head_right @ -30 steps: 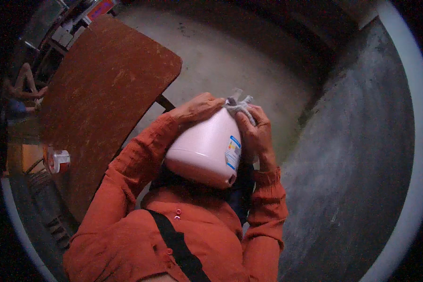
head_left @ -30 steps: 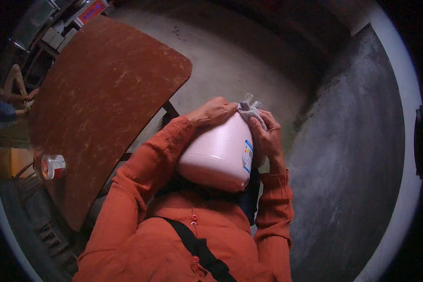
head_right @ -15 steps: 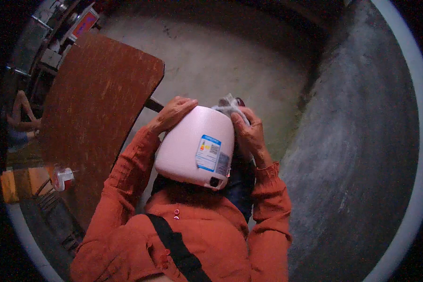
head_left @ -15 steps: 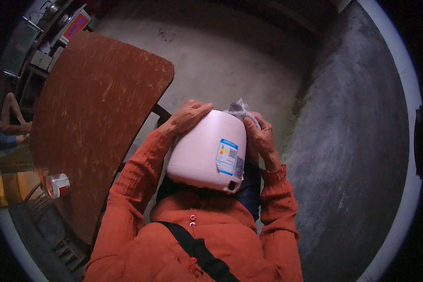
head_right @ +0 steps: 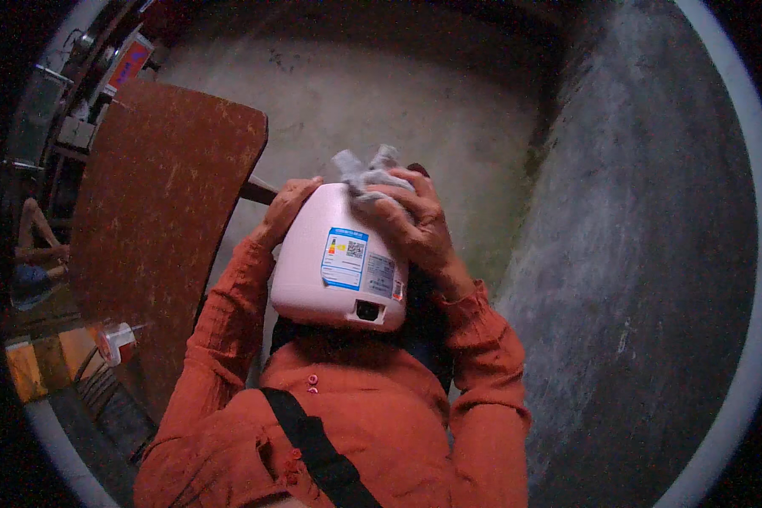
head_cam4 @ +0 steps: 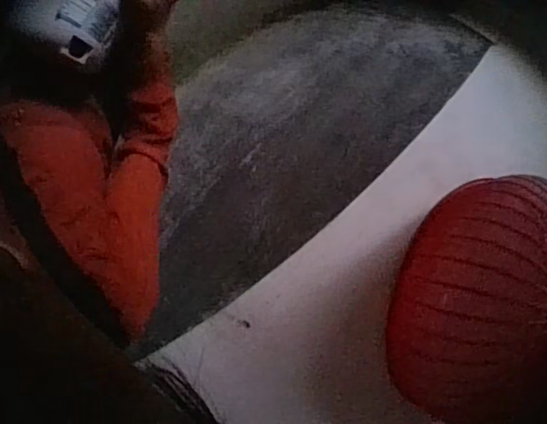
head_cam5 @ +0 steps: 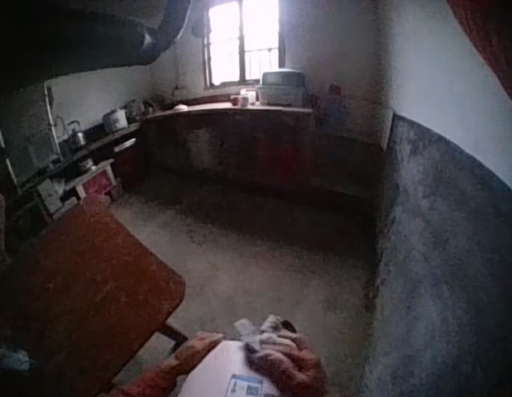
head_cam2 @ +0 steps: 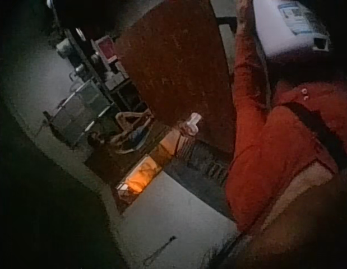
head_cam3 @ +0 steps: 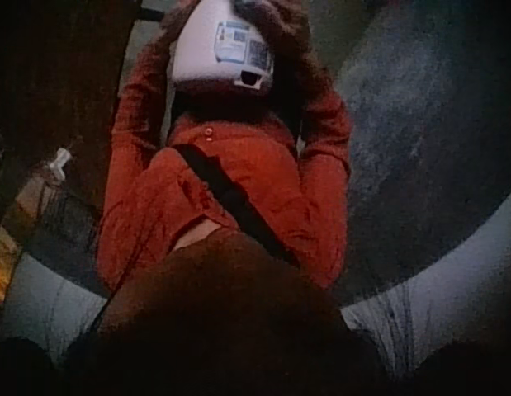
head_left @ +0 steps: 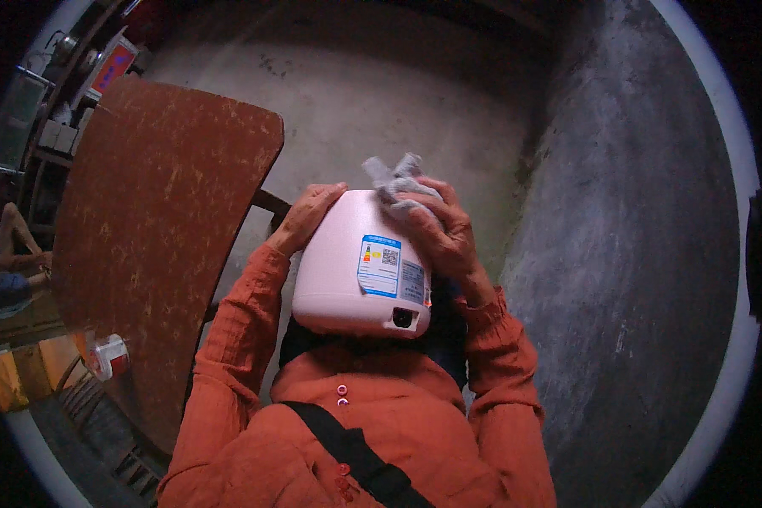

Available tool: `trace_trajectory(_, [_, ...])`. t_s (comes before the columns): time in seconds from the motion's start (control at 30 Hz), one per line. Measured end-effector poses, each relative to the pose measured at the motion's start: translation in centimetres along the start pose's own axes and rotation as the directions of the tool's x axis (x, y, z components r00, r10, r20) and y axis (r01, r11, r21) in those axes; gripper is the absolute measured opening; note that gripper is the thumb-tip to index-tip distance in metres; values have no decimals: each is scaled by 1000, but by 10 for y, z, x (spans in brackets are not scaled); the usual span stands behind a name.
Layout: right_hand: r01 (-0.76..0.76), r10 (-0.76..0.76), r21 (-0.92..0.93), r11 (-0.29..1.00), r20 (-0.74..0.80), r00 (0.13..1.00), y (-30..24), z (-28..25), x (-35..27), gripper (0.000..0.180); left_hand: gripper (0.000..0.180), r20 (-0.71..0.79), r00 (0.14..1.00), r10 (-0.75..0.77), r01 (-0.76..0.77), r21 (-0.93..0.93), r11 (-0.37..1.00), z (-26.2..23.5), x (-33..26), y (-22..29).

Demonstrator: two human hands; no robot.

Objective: The person sits on the floor and wipes the exterior and interior of a pink electric kettle using a grey cloth. They rotate the kettle to clean all sides, including the base and the inside of the lid.

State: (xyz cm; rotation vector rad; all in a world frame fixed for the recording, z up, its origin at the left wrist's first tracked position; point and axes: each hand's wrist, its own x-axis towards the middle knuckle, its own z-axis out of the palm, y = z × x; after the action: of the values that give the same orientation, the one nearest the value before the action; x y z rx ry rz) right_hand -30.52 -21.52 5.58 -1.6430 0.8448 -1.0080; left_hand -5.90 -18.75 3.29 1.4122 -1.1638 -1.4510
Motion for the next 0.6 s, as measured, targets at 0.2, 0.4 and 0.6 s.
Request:
trace_trajectory(0.2, [-63, 57, -39, 997, -146, 988, 33, -15, -40, 28, 42, 43, 995, 87, -82, -107, 991, -15, -4, -14])
trace_trajectory(0.4, [160, -182, -211, 964, -92, 979, -17, -18, -11, 30, 41, -7, 999, 51, -52, -191, 980, -6, 0, -23])
trace_trajectory(0.6, [98, -102, -256, 962, -4, 995, -7, 5, 2, 31, 44, -101, 992, 82, -90, -83, 992, -10, -6, -28])
